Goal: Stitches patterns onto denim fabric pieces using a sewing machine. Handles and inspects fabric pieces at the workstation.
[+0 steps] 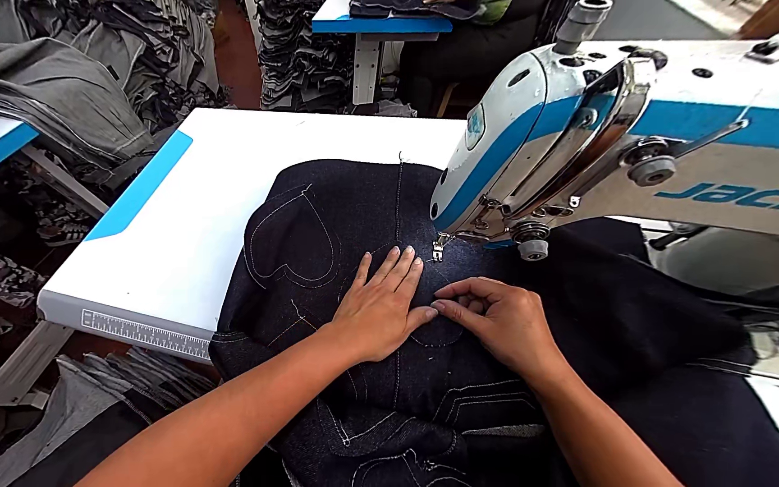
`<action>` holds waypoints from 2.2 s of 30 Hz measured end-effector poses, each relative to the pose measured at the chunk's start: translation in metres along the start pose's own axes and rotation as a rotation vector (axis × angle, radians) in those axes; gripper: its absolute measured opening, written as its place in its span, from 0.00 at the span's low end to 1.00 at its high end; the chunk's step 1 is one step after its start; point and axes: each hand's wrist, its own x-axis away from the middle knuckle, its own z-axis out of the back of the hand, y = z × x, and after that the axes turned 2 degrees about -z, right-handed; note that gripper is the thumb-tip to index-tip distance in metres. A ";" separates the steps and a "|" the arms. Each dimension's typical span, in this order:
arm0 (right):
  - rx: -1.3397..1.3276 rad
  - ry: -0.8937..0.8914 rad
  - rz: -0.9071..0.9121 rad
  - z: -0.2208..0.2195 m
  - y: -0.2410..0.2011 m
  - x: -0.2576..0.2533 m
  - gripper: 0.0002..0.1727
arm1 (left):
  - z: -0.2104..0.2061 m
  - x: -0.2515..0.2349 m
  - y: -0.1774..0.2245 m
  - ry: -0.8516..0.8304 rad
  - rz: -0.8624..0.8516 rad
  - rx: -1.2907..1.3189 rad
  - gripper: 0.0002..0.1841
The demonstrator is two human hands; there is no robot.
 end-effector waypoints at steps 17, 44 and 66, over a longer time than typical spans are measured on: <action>0.287 -0.349 0.656 0.041 0.044 -0.009 0.25 | -0.011 0.005 0.005 0.029 0.083 -0.118 0.44; 0.722 0.012 0.234 -0.034 -0.055 0.125 0.41 | 0.001 -0.016 -0.070 -0.102 -0.887 -0.030 0.37; 0.766 0.063 0.179 -0.058 -0.061 0.076 0.44 | 0.020 -0.075 -0.111 -0.132 -1.061 0.026 0.36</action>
